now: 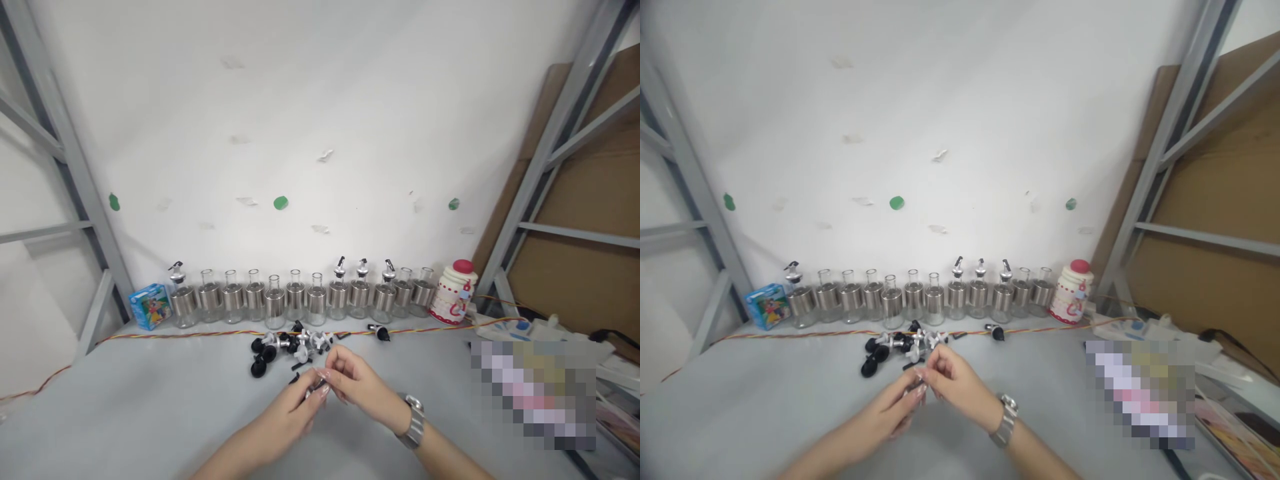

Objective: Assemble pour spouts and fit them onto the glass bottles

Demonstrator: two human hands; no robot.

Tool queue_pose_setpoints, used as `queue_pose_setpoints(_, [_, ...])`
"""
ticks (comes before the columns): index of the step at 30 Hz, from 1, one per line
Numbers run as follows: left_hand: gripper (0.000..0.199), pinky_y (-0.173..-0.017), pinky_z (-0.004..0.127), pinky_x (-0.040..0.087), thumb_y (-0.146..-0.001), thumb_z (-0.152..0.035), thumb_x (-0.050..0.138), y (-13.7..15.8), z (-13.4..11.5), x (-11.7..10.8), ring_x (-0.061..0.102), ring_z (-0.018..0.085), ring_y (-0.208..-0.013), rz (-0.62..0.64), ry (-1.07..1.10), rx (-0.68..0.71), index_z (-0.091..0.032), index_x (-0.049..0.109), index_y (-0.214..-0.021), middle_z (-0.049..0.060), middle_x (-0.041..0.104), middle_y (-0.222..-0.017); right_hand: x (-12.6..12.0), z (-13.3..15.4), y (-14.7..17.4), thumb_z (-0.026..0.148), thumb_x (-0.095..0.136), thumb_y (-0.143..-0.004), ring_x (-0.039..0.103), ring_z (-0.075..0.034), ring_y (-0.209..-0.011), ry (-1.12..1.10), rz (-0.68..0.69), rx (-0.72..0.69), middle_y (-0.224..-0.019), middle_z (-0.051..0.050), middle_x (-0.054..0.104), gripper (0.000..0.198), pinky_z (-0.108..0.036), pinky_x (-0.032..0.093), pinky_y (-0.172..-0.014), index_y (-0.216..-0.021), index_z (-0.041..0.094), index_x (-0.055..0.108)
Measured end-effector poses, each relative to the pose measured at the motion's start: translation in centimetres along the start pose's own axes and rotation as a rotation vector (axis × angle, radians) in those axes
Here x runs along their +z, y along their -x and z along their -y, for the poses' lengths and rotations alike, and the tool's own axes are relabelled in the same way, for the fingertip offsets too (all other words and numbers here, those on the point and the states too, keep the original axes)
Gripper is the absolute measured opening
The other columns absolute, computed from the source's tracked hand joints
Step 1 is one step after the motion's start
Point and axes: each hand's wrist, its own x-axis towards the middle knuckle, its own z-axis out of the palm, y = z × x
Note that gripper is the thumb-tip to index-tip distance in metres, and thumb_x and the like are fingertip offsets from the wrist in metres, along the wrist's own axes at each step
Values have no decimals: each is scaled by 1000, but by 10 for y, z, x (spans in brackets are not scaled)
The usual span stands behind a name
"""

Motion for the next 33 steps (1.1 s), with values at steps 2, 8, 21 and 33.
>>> queue_pose_setpoints(2, [33,-40,17,22,-82,-44,42,-1,3,0,27,5,-46,10,41,-12,-21,51,-103,-5,34,-64,0,2,0,42,54,-77,34,-5,-43,-9,-1,-10,-52,9,39,27,-17,25,-41,-79,20,39])
queue_pose_setpoints(8, [33,-35,16,17,-81,-45,44,-5,14,-4,27,2,-40,74,155,-82,-21,49,-103,-5,40,-68,-4,2,0,41,55,-77,25,-5,-44,-55,67,-54,-53,11,34,31,-17,19,-41,-95,22,38])
queue_pose_setpoints(21, [26,-31,15,10,-80,-48,42,-8,17,-6,16,2,-34,123,277,-207,-22,44,-81,-9,31,-53,1,3,2,33,50,-83,32,-7,-51,-7,26,-148,-56,10,36,25,-19,25,-50,-99,23,35])
queue_pose_setpoints(33, [29,-29,13,13,-80,-51,36,-3,7,-5,14,3,-32,258,472,-332,-22,42,-77,-9,31,-50,10,2,9,29,43,-86,40,-10,-61,191,-131,-282,-61,7,40,19,-24,32,-62,-101,22,34])
